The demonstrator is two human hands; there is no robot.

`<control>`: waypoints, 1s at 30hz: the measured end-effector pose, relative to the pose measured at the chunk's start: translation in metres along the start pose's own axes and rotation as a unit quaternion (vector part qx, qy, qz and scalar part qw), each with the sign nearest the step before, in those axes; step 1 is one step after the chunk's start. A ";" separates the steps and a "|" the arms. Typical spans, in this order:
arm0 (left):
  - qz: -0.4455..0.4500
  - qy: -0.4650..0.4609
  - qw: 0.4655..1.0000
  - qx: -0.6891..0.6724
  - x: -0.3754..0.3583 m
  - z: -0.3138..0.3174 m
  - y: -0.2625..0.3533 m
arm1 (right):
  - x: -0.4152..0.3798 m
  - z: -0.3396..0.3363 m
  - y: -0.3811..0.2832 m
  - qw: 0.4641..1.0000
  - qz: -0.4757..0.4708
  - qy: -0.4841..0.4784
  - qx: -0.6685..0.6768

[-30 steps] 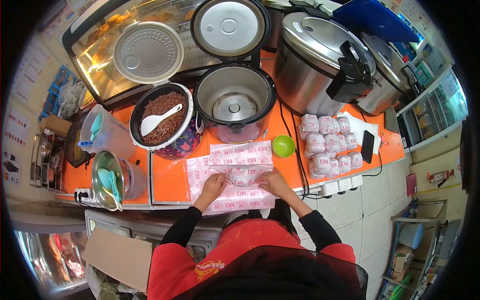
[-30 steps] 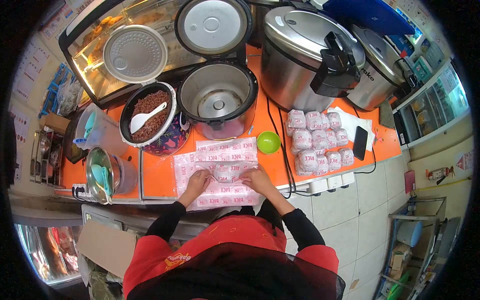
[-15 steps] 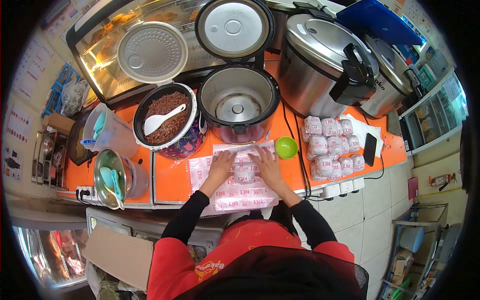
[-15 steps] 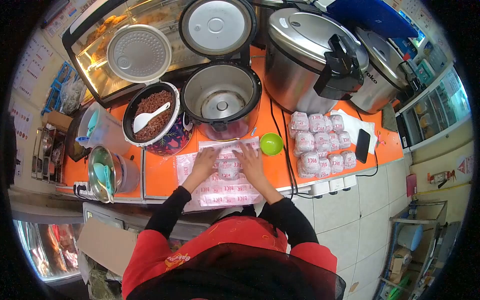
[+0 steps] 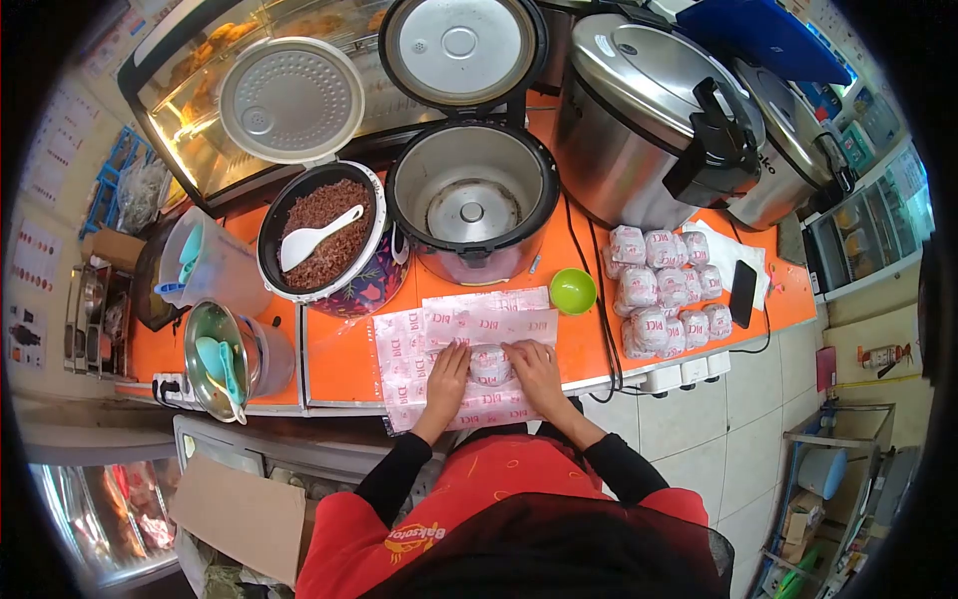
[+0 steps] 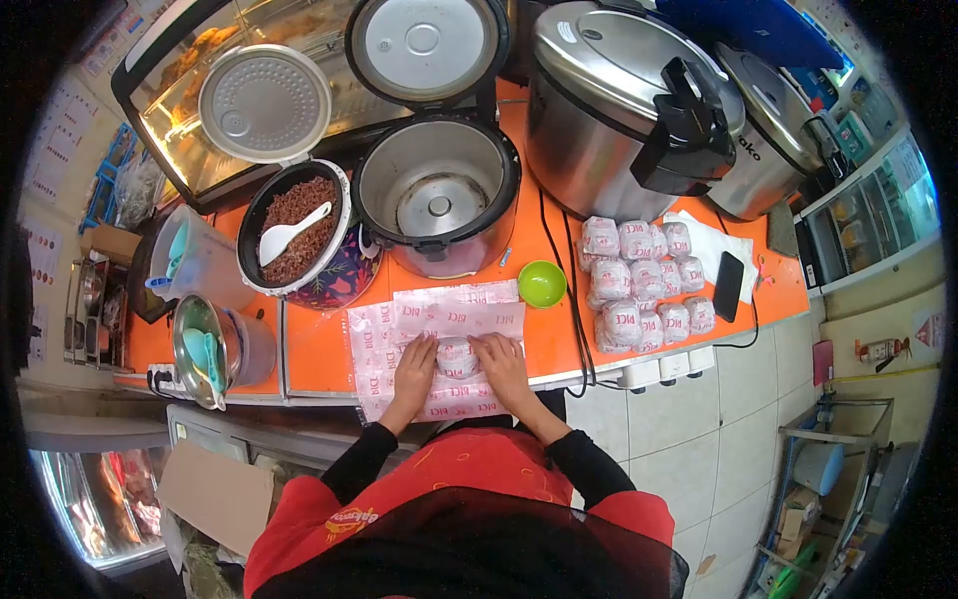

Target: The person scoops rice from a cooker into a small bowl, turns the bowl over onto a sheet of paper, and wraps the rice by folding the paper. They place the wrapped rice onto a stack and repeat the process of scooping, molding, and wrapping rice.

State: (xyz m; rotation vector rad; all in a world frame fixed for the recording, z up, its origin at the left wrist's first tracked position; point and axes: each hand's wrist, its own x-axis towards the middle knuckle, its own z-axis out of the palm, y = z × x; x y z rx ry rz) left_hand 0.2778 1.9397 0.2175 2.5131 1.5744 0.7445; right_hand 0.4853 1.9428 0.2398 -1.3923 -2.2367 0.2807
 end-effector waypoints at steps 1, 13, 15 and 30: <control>-0.001 0.001 1.000 -0.012 -0.001 -0.002 0.001 | 0.000 0.002 0.004 1.000 -0.004 -0.013 -0.012; -0.044 -0.122 0.991 0.019 0.052 -0.006 -0.020 | 0.057 0.008 0.027 0.995 -0.036 -0.007 -0.093; -0.050 -0.093 0.994 0.006 0.051 -0.002 -0.024 | 0.056 0.010 0.026 0.996 -0.040 0.022 -0.075; -0.146 -0.107 0.977 -0.111 0.000 0.012 0.028 | -0.011 0.011 -0.008 0.993 0.046 -0.071 0.083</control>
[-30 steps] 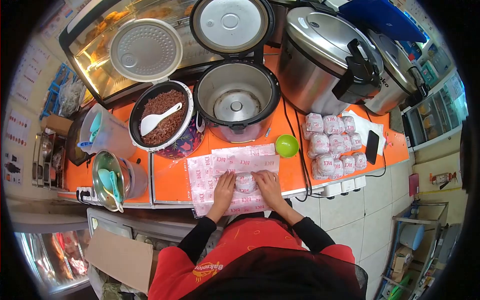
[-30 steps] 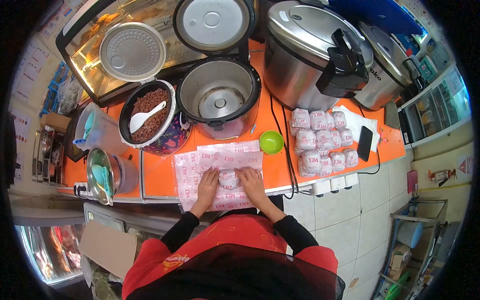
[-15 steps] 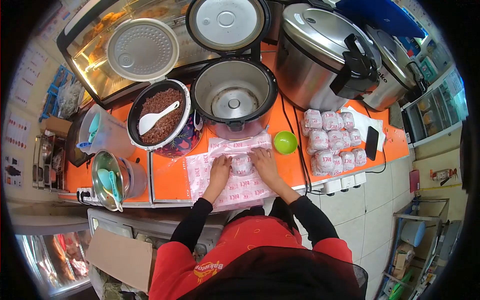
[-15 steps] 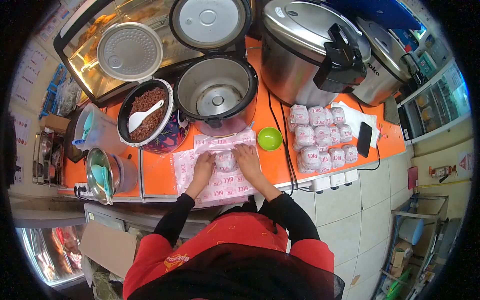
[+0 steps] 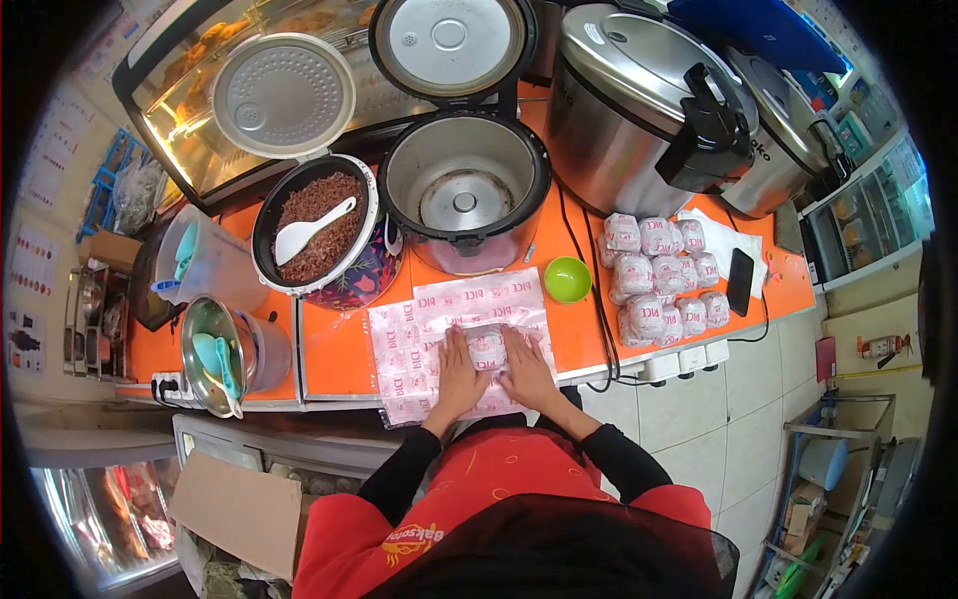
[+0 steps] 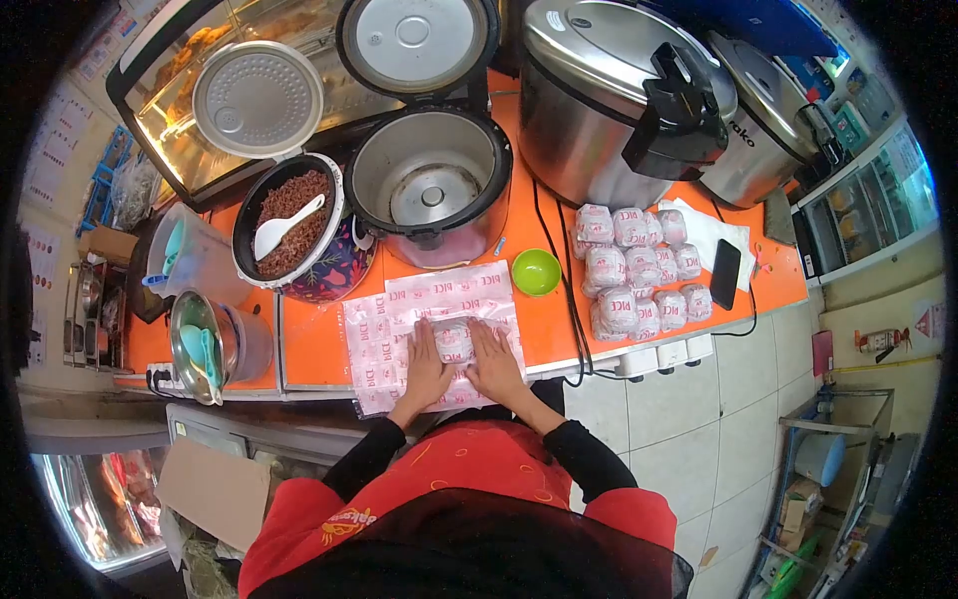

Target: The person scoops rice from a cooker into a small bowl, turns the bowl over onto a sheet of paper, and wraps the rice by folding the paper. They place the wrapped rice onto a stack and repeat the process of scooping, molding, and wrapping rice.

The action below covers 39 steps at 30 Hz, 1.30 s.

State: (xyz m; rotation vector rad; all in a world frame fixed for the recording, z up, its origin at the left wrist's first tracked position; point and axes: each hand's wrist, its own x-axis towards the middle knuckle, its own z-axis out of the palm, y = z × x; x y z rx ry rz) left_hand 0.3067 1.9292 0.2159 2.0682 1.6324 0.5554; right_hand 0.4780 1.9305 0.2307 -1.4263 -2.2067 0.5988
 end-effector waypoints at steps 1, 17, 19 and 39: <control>0.007 0.005 0.997 -0.076 -0.002 0.006 0.002 | -0.001 -0.001 -0.001 1.000 0.009 -0.008 0.029; -0.197 0.054 0.727 -0.656 0.060 0.028 0.104 | 0.014 -0.079 0.011 0.719 0.238 0.100 0.645; -0.165 0.008 0.754 -0.636 0.062 0.032 0.129 | 0.008 -0.098 0.020 0.719 0.249 0.107 0.640; -0.052 0.021 0.986 0.158 0.016 0.013 0.027 | -0.074 -0.189 0.197 0.836 0.383 0.306 0.246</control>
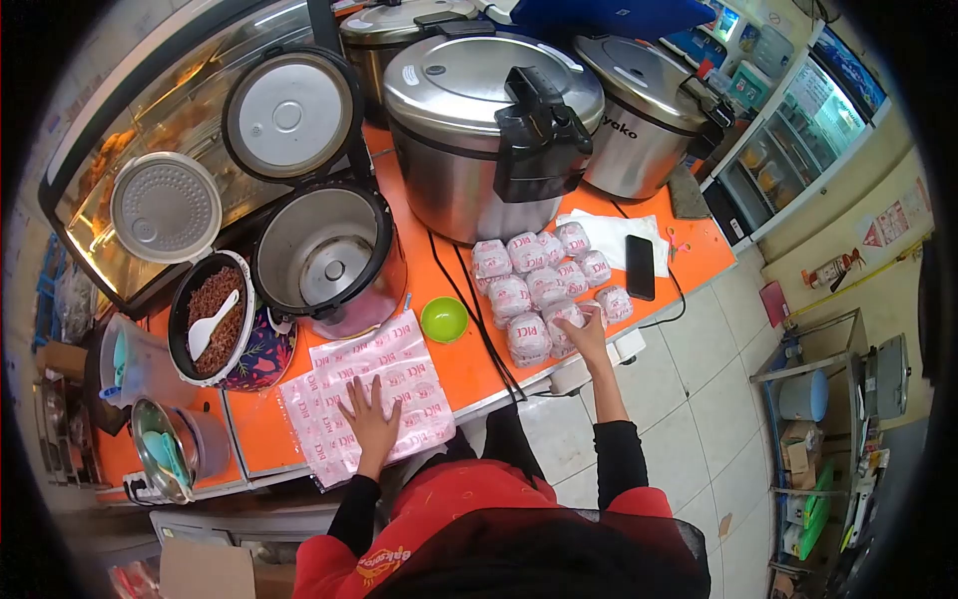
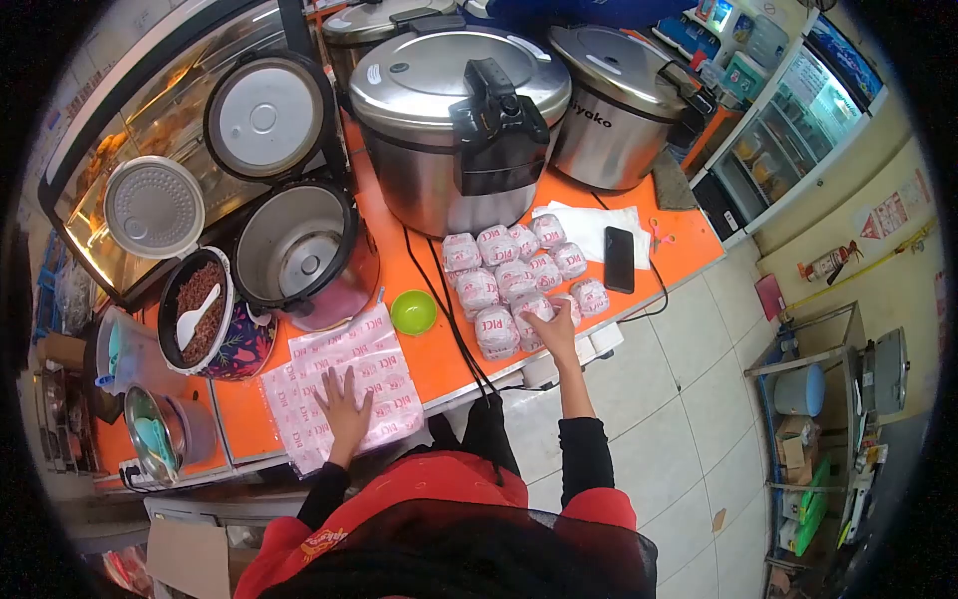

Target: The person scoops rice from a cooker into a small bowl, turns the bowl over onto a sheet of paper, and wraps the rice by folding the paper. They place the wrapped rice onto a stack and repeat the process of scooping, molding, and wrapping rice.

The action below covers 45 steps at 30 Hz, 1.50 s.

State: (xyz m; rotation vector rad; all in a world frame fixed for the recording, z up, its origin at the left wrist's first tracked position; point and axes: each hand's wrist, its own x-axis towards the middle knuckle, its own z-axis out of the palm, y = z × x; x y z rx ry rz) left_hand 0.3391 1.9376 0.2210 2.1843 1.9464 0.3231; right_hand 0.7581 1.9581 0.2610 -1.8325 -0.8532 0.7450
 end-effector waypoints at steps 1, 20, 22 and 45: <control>0.002 -0.001 1.000 0.001 0.002 -0.002 0.000 | 0.004 0.004 0.010 0.999 -0.027 0.016 -0.037; -0.197 -0.141 0.857 -0.456 0.140 0.042 0.102 | -0.027 -0.014 -0.160 0.896 -0.274 0.314 0.154; -0.219 -0.113 0.803 -0.543 0.142 0.068 0.096 | -0.027 0.009 -0.199 0.885 -0.344 0.245 0.198; -0.173 0.126 0.311 -0.926 -0.031 -0.157 -0.050 | -0.095 0.537 -0.351 0.392 -0.647 -0.548 -0.358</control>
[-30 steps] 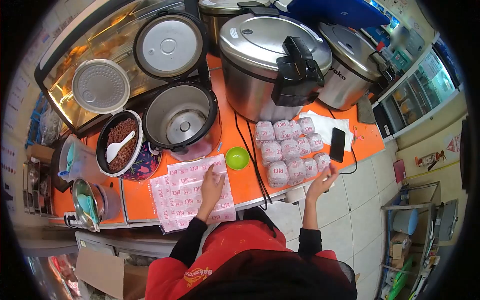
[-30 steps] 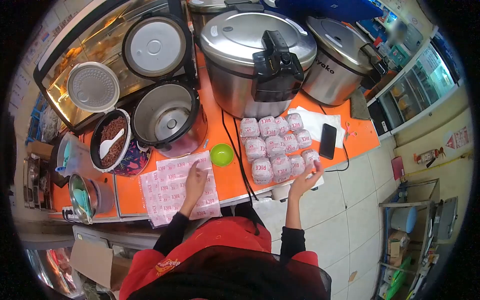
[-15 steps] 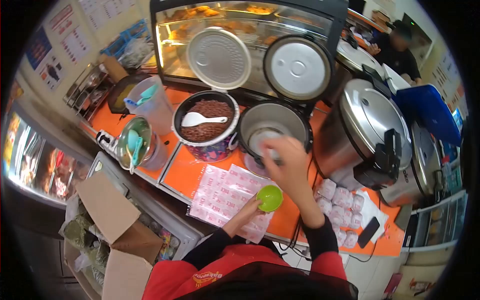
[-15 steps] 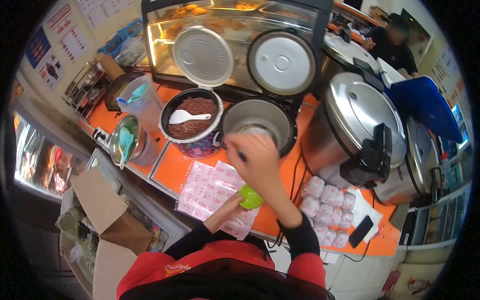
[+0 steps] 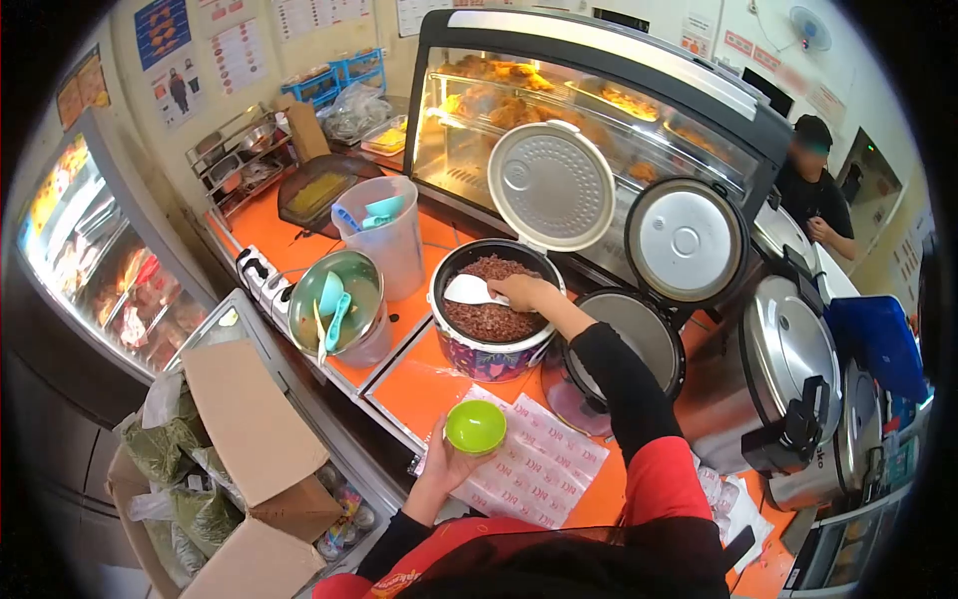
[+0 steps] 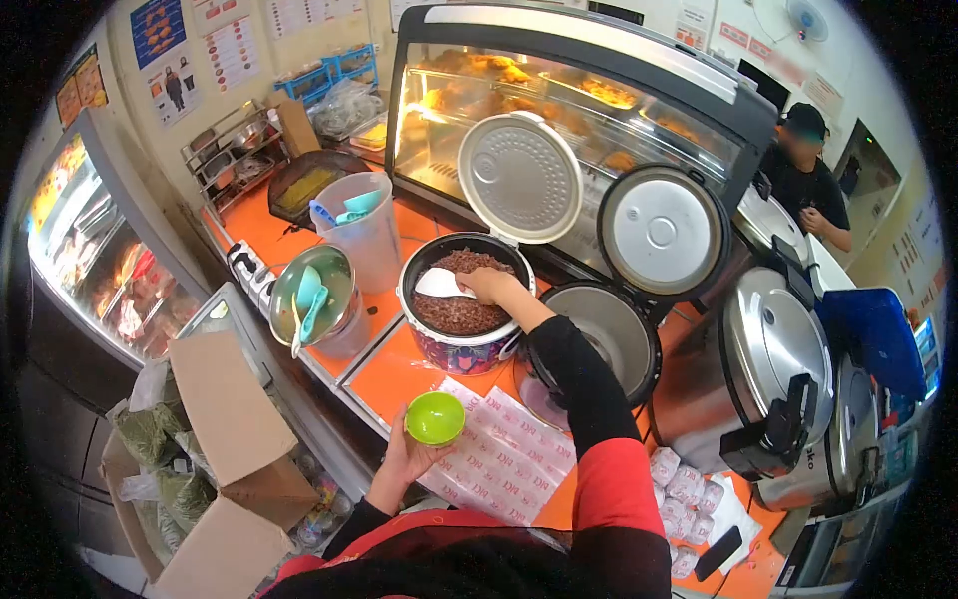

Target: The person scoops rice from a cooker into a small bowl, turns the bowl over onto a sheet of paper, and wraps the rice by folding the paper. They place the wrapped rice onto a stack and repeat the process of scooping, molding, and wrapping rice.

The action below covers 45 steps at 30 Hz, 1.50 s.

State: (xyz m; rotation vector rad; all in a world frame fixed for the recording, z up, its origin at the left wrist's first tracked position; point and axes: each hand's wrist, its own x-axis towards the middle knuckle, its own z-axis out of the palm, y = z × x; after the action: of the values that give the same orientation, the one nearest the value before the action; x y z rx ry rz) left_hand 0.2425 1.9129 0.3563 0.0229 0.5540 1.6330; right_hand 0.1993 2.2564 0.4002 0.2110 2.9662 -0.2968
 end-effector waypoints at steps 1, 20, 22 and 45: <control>0.005 0.000 1.000 0.003 0.004 0.004 0.006 | 0.006 0.005 0.003 1.000 -0.014 0.015 0.001; 0.063 -0.009 0.998 -0.029 0.088 0.033 0.025 | 0.064 -0.036 0.033 0.938 0.032 0.022 -0.345; 0.045 -0.040 0.996 -0.058 0.090 0.018 0.022 | 0.061 -0.057 0.028 0.959 0.087 -0.082 -0.257; 0.117 -0.023 0.992 -0.042 0.086 0.031 0.026 | 0.072 -0.045 -0.017 0.958 -0.006 0.014 -0.286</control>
State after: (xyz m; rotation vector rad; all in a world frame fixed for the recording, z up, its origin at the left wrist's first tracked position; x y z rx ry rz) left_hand 0.2156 2.0036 0.3665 0.0638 0.4593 1.8778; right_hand 0.1205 2.2584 0.4350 0.1237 2.9267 0.5655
